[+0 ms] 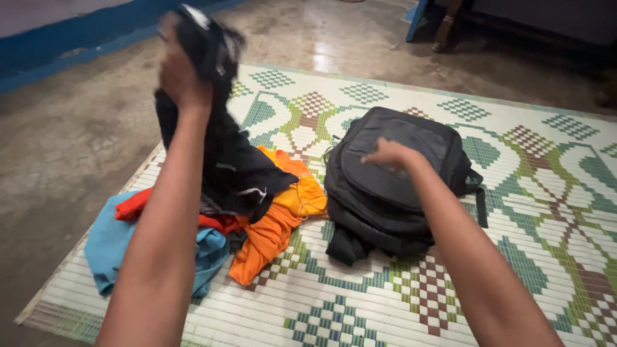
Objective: The person unpacks a black backpack placed on a patterned mat, removing several folded garments one by one and placing them on the mat. The items include a grey garment, an orange garment, a light blue garment, a yellow garment, a black garment with a white graphic, a red polka-dot garment, and a pink garment.
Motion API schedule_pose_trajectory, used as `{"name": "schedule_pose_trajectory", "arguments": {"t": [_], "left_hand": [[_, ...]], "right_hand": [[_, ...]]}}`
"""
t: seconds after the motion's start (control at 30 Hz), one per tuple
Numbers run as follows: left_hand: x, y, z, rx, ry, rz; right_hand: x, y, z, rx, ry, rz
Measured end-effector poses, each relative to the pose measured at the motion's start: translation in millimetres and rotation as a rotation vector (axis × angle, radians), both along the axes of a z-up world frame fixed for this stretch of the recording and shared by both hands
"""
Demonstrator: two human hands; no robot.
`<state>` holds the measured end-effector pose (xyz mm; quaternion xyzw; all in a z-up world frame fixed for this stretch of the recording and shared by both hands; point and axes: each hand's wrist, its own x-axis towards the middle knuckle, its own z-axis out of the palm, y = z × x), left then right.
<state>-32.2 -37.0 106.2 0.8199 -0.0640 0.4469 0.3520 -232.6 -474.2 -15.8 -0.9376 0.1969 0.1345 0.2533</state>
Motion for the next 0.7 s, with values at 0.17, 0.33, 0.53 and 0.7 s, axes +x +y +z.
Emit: {"name": "schedule_pose_trajectory", "arguments": {"t": [0.17, 0.33, 0.53, 0.7], "left_hand": [[-9.0, -12.1, -89.5, 0.481, 0.628, -0.394], [-3.7, -64.9, -144.6, 0.928, 1.048, -0.678], [-76.9, -164.3, -195.2, 1.404, 0.916, -0.637], [-159.3, -207.4, -235.7, 1.441, 0.619, -0.959]], "right_hand": [[-14.7, -24.3, -31.7, -0.042, 0.333, 0.089], [-37.9, -35.2, -43.1, -0.051, 0.346, 0.159], [-66.0, -37.3, -63.0, -0.447, 0.371, 0.363], [-96.5, -22.9, -73.9, -0.31, 0.235, 0.172]]}}
